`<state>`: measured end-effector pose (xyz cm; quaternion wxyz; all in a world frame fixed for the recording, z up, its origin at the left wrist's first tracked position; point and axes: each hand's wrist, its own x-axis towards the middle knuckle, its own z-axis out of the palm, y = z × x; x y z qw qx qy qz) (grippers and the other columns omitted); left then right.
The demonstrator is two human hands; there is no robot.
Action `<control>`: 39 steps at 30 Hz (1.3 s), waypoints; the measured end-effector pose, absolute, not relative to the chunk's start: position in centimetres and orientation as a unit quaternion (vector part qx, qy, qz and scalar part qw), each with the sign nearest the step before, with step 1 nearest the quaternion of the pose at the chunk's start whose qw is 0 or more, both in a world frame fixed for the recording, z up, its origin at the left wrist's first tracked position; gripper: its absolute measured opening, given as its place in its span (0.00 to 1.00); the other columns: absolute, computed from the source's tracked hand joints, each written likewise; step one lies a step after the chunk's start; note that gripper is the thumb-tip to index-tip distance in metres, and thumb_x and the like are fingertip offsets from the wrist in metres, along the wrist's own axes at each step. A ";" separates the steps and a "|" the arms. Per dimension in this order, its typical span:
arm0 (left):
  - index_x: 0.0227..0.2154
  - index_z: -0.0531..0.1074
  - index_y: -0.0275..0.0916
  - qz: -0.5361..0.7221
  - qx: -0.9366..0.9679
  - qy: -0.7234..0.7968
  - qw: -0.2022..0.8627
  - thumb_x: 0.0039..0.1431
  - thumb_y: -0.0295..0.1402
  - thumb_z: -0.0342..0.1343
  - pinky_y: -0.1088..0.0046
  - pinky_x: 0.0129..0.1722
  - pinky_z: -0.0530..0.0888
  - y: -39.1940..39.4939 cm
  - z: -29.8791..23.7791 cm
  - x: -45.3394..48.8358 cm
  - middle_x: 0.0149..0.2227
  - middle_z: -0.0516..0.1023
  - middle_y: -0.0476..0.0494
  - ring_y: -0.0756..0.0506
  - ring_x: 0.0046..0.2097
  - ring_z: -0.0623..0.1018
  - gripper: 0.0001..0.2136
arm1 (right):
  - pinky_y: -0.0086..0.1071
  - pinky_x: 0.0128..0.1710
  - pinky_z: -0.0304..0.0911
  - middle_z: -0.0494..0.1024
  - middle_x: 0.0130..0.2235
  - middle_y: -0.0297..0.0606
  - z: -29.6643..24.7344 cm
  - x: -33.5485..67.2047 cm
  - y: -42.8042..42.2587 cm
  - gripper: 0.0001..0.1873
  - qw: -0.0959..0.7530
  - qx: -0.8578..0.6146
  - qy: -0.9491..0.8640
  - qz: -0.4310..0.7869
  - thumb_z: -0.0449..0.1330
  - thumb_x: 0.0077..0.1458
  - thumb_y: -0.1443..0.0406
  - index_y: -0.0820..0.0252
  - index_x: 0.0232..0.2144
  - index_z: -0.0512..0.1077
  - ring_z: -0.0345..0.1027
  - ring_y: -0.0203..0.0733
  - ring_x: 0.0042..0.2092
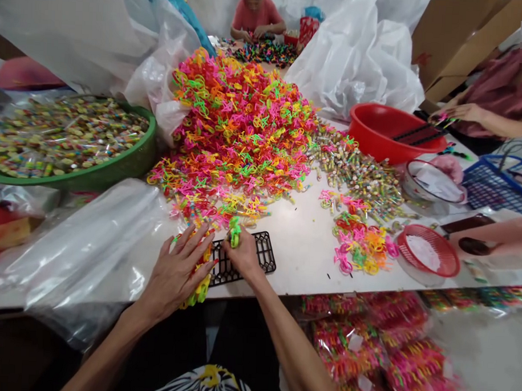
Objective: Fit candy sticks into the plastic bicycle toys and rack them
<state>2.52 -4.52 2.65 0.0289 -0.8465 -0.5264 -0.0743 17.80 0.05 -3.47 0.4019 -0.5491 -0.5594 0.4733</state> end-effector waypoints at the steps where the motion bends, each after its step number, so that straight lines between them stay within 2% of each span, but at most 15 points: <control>1: 0.57 0.56 0.40 -0.075 -0.846 -0.527 0.027 0.59 0.39 0.42 0.53 0.53 0.56 -4.5 2.7 2.5 0.61 0.55 0.41 0.36 0.62 0.53 0.23 | 0.26 0.25 0.57 0.69 0.22 0.30 -3.7 17.5 0.3 0.02 0.401 -0.544 -0.583 0.451 0.57 0.42 0.67 0.61 0.23 0.67 0.59 0.33 0.25; 5: 0.58 0.55 0.41 -0.079 -0.846 -0.527 0.018 0.59 0.39 0.42 0.53 0.53 0.56 -4.5 2.7 2.4 0.61 0.55 0.41 0.37 0.61 0.54 0.23 | 0.27 0.31 0.58 0.72 0.28 0.35 -4.0 16.9 0.9 0.04 0.354 -0.518 -0.683 0.374 0.55 0.44 0.69 0.60 0.23 0.69 0.63 0.37 0.31; 9: 0.59 0.53 0.41 -0.091 -0.846 -0.526 0.017 0.59 0.40 0.43 0.51 0.54 0.55 -4.6 2.6 2.4 0.61 0.54 0.42 0.36 0.62 0.52 0.25 | 0.29 0.33 0.58 0.74 0.36 0.41 -3.1 16.3 0.2 0.07 0.240 -0.547 -0.752 0.277 0.53 0.48 0.69 0.60 0.29 0.71 0.66 0.40 0.35; 12: 0.59 0.53 0.45 -0.097 -0.851 -0.516 0.006 0.59 0.40 0.43 0.49 0.55 0.52 -4.6 2.7 2.3 0.61 0.55 0.46 0.36 0.62 0.53 0.24 | 0.29 0.32 0.58 0.73 0.43 0.44 -2.4 16.4 0.0 0.12 0.172 -0.532 -0.793 0.241 0.52 0.48 0.72 0.60 0.34 0.72 0.67 0.41 0.35; 14: 0.58 0.54 0.47 -0.097 -0.858 -0.505 -0.003 0.59 0.40 0.42 0.50 0.55 0.53 -4.5 2.8 2.3 0.61 0.56 0.48 0.37 0.61 0.54 0.23 | 0.29 0.33 0.59 0.74 0.41 0.41 -1.9 17.7 0.9 0.12 0.164 -0.496 -0.813 0.255 0.54 0.46 0.72 0.60 0.34 0.72 0.67 0.40 0.35; 16: 0.58 0.55 0.47 -0.101 -0.859 -0.501 -0.006 0.60 0.40 0.42 0.51 0.54 0.54 -4.4 2.8 2.2 0.61 0.56 0.48 0.38 0.61 0.55 0.22 | 0.28 0.34 0.59 0.74 0.36 0.38 -1.3 20.1 2.8 0.09 0.192 -0.508 -0.801 0.253 0.56 0.46 0.71 0.59 0.32 0.72 0.67 0.39 0.36; 18: 0.57 0.56 0.47 -0.108 -0.859 -0.501 -0.002 0.60 0.40 0.42 0.52 0.53 0.54 -4.4 2.8 2.2 0.61 0.56 0.48 0.38 0.61 0.55 0.22 | 0.29 0.35 0.58 0.73 0.35 0.39 -0.8 22.8 5.0 0.08 0.224 -0.615 -0.731 0.193 0.54 0.48 0.70 0.61 0.31 0.72 0.66 0.39 0.36; 20: 0.57 0.56 0.46 -0.114 -0.857 -0.502 0.003 0.60 0.40 0.42 0.52 0.53 0.55 -4.4 2.7 2.2 0.60 0.57 0.47 0.38 0.61 0.56 0.22 | 0.29 0.34 0.56 0.73 0.36 0.41 -0.6 24.8 6.9 0.07 0.181 -0.685 -0.686 0.165 0.55 0.46 0.71 0.62 0.30 0.72 0.65 0.41 0.37; 23: 0.57 0.55 0.46 -0.121 -0.857 -0.501 0.014 0.59 0.39 0.43 0.53 0.52 0.56 -4.4 2.6 2.2 0.60 0.58 0.45 0.38 0.61 0.56 0.22 | 0.28 0.31 0.54 0.73 0.33 0.40 -0.8 26.0 8.1 0.03 0.143 -0.684 -0.688 0.195 0.57 0.43 0.70 0.62 0.23 0.71 0.65 0.40 0.36; 26: 0.57 0.57 0.46 -0.131 -0.856 -0.499 0.018 0.59 0.40 0.43 0.55 0.53 0.56 -4.4 2.5 2.2 0.59 0.60 0.43 0.39 0.60 0.58 0.22 | 0.26 0.26 0.52 0.71 0.25 0.36 -1.1 26.2 7.2 0.00 0.158 -0.671 -0.685 0.238 0.58 0.40 0.69 0.62 0.21 0.69 0.63 0.36 0.29; 29: 0.56 0.58 0.46 -0.127 -0.852 -0.508 0.013 0.59 0.41 0.43 0.55 0.53 0.56 -4.5 2.6 2.3 0.59 0.60 0.43 0.38 0.60 0.58 0.22 | 0.25 0.19 0.48 0.66 0.19 0.28 -1.2 26.9 5.2 0.08 0.265 -0.640 -0.598 0.403 0.60 0.39 0.65 0.64 0.26 0.69 0.55 0.30 0.19; 32: 0.57 0.57 0.45 -0.119 -0.856 -0.503 0.017 0.59 0.39 0.43 0.54 0.52 0.57 -4.4 2.6 2.3 0.60 0.58 0.45 0.38 0.60 0.57 0.22 | 0.24 0.17 0.44 0.63 0.19 0.25 -1.2 27.4 2.6 0.17 0.394 -0.549 -0.447 0.586 0.64 0.35 0.63 0.64 0.31 0.70 0.49 0.26 0.17; 34: 0.57 0.57 0.45 -0.115 -0.859 -0.498 0.021 0.59 0.38 0.43 0.53 0.51 0.57 -4.3 2.5 2.3 0.60 0.57 0.45 0.37 0.61 0.56 0.22 | 0.23 0.17 0.42 0.63 0.20 0.25 -1.1 27.0 1.0 0.18 0.399 -0.506 -0.405 0.649 0.65 0.33 0.64 0.64 0.32 0.71 0.47 0.25 0.18; 37: 0.57 0.57 0.45 -0.104 -0.860 -0.499 0.023 0.60 0.39 0.42 0.53 0.52 0.56 -4.3 2.5 2.3 0.60 0.57 0.45 0.37 0.61 0.56 0.22 | 0.23 0.17 0.43 0.64 0.20 0.25 -1.1 25.8 -1.0 0.14 0.369 -0.503 -0.406 0.668 0.66 0.33 0.65 0.63 0.27 0.69 0.48 0.25 0.18; 39: 0.57 0.57 0.44 -0.095 -0.858 -0.503 0.024 0.60 0.39 0.42 0.52 0.52 0.55 -4.4 2.5 2.3 0.60 0.57 0.44 0.36 0.61 0.56 0.22 | 0.24 0.18 0.46 0.63 0.19 0.24 -1.2 24.8 -1.7 0.13 0.362 -0.533 -0.438 0.627 0.65 0.32 0.66 0.62 0.23 0.65 0.51 0.27 0.19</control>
